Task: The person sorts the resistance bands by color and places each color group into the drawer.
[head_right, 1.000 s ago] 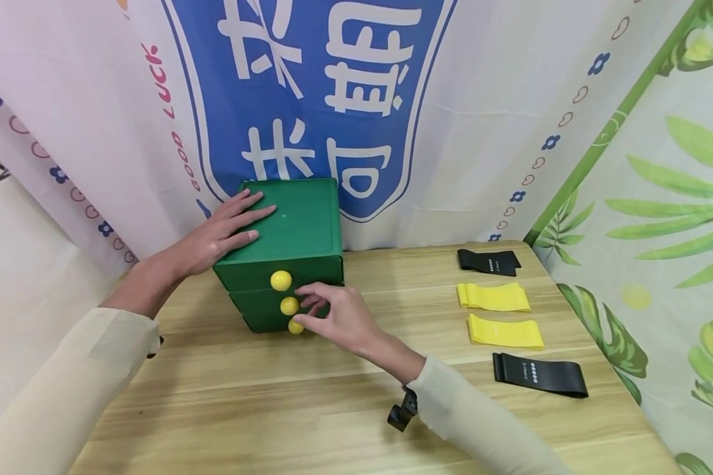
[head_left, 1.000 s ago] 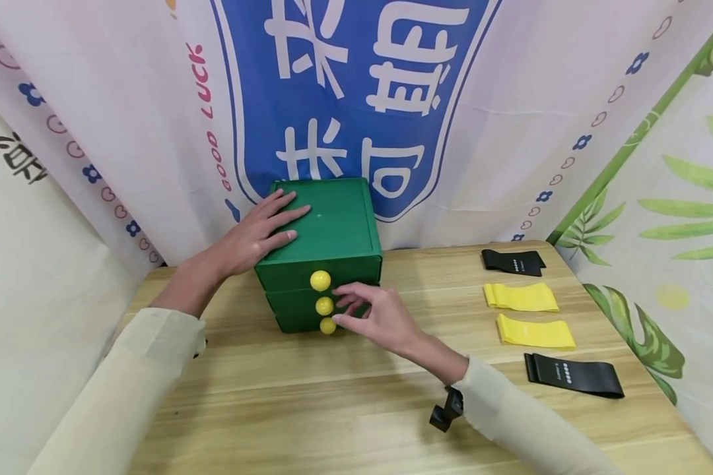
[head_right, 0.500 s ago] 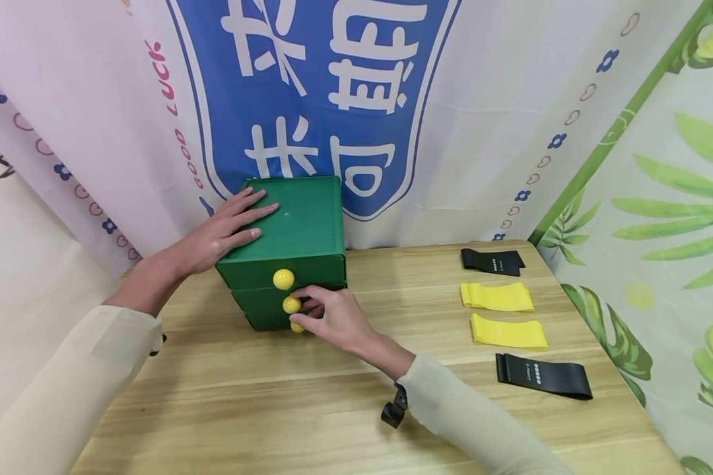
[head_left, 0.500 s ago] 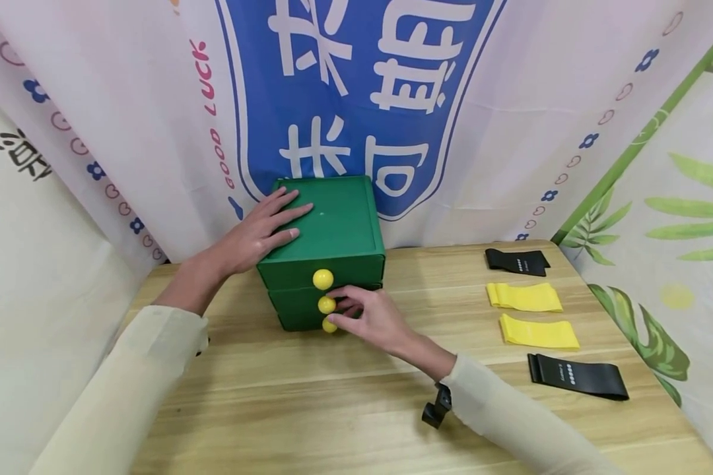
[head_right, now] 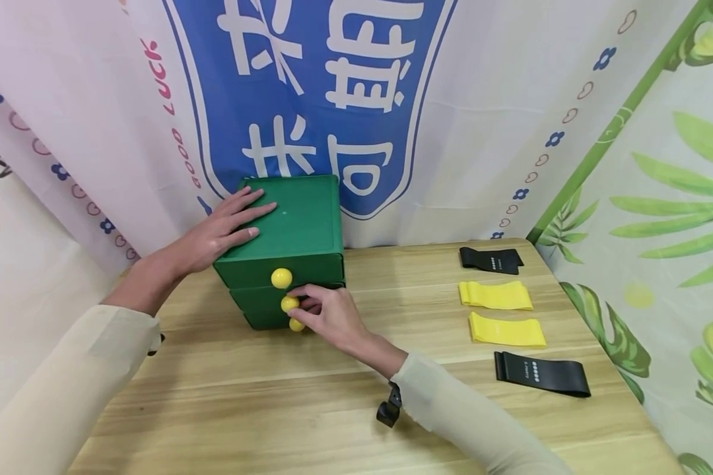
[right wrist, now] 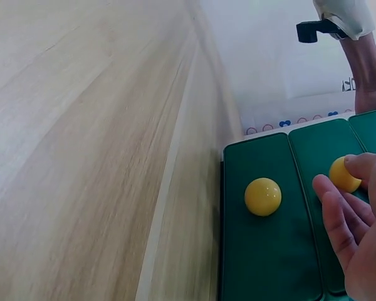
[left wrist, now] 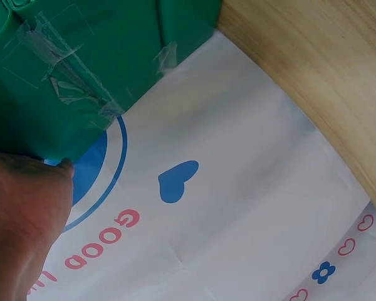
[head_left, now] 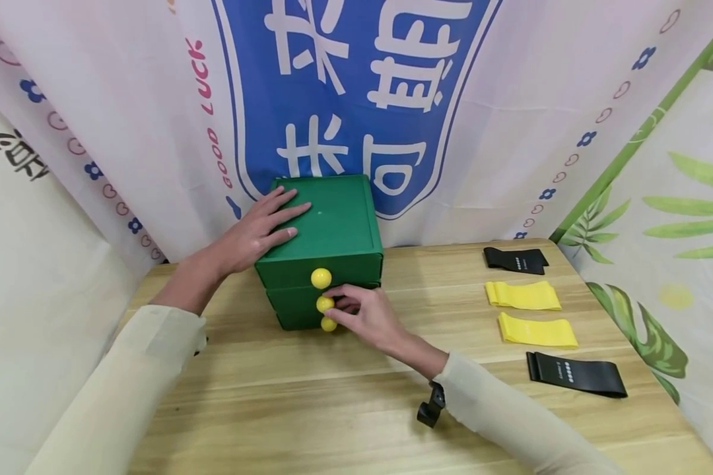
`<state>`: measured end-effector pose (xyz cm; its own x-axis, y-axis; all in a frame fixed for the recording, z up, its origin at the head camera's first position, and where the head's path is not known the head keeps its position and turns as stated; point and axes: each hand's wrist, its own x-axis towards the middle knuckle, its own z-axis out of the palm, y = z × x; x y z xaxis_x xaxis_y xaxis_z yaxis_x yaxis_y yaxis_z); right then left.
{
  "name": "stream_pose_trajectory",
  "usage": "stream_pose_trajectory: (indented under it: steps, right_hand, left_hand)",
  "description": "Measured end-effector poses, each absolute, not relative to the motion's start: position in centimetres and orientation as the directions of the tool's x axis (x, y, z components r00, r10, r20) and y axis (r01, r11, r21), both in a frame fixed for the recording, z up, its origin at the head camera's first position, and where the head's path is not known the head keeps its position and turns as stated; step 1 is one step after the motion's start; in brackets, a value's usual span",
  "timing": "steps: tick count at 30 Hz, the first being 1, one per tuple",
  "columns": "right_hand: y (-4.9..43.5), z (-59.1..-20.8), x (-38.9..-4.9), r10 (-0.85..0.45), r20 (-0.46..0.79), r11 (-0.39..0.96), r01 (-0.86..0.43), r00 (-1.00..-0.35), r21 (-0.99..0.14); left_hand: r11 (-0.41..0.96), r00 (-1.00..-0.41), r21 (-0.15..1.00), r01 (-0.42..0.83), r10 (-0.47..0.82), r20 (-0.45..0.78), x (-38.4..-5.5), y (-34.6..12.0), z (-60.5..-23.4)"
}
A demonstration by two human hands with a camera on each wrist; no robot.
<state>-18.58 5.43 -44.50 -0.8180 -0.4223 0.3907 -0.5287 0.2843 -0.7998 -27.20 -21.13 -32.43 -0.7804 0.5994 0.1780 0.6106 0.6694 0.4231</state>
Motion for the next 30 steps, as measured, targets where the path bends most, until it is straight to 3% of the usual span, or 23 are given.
stream_pose_trajectory:
  steps: [12, 30]
  right_hand:
    - [5.9, -44.4, -16.8, -0.43, 0.375, 0.279, -0.516, -0.821, -0.81]
    - [6.1, -44.7, -12.9, -0.454, 0.44, 0.231, -0.579, -0.775, -0.781]
  left_hand:
    - [0.674, -0.785, 0.426, 0.604, 0.594, 0.174, -27.4, -21.1, -32.7]
    - [0.682, -0.796, 0.435, 0.588, 0.583, 0.162, -27.4, -21.3, -32.8]
